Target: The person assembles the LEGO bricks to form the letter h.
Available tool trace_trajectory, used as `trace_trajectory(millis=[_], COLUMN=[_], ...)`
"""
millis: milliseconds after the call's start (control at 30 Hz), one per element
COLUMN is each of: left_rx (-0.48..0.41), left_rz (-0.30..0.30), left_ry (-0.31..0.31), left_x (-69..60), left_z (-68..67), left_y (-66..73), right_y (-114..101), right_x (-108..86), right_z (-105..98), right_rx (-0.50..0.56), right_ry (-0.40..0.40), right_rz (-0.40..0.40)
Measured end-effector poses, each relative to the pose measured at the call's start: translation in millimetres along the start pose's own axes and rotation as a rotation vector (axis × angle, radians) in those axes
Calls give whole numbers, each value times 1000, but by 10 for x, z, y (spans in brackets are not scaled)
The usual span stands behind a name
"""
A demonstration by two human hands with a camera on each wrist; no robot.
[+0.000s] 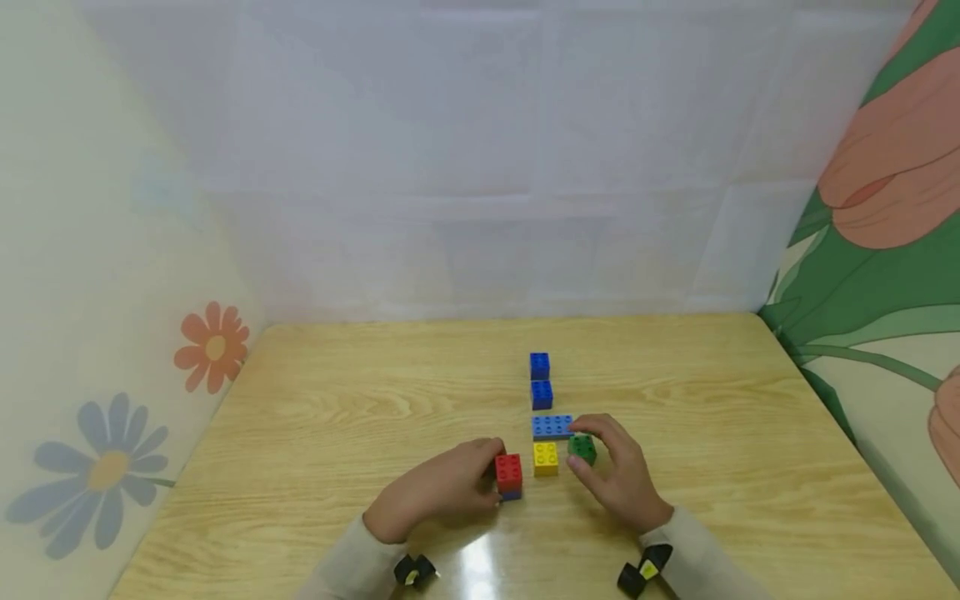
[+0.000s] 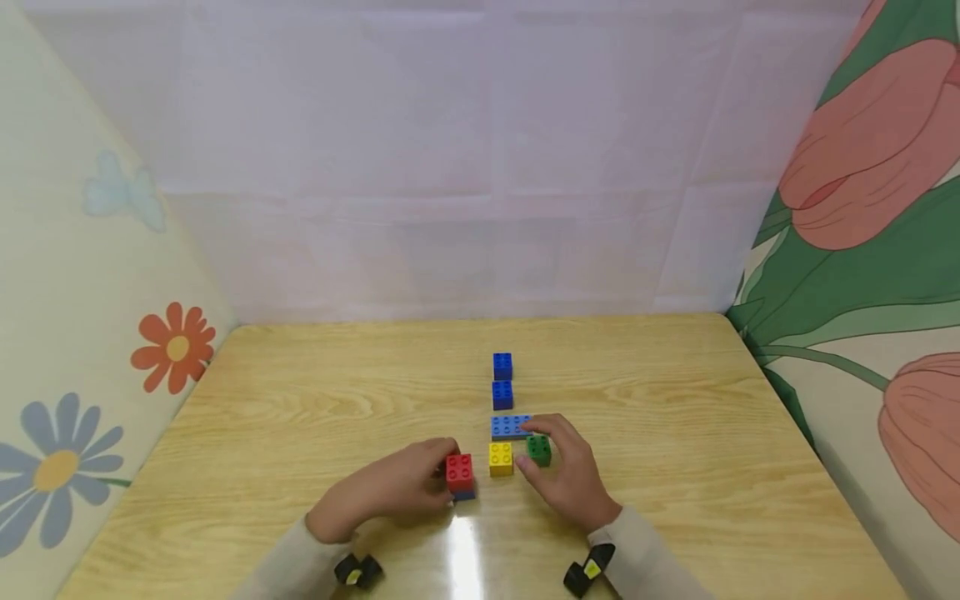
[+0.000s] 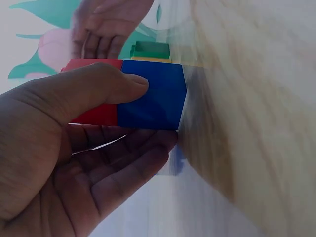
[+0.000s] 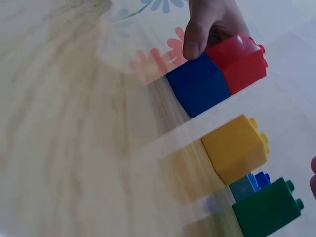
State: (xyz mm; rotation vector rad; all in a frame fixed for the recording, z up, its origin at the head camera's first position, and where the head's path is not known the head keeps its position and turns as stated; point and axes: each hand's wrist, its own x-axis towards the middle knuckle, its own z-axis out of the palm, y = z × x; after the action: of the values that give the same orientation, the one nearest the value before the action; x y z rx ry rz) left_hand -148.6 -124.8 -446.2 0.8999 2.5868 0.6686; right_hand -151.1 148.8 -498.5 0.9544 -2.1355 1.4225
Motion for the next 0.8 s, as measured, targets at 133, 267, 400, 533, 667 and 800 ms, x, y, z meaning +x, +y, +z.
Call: trace_trajectory(millis=[133,267,400,533,667,800], left_rx=[-14,-41,-56,-65,-88,-98], left_rz=[4,17,7,-24,-40,-66], left_ry=[7,10,30,42,53,49], left_x=[-1,-6,-35,-83,-132,-173], left_z=[-36,-73,-108,-159,-212,-263], left_y=[-83,-174,-258,-338,-402,-452], right_y=[55,11,-3,3,78,175], right_x=[-19,-4,-6,-5,-31,-69], right_z=[-40,-121,-177,-180,-147,-112], right_rx=[114,233,252,235,209,195], right_ry=[-7,-22,-37,-68,-100,-117], right_rz=[98,241,284,340,414,447])
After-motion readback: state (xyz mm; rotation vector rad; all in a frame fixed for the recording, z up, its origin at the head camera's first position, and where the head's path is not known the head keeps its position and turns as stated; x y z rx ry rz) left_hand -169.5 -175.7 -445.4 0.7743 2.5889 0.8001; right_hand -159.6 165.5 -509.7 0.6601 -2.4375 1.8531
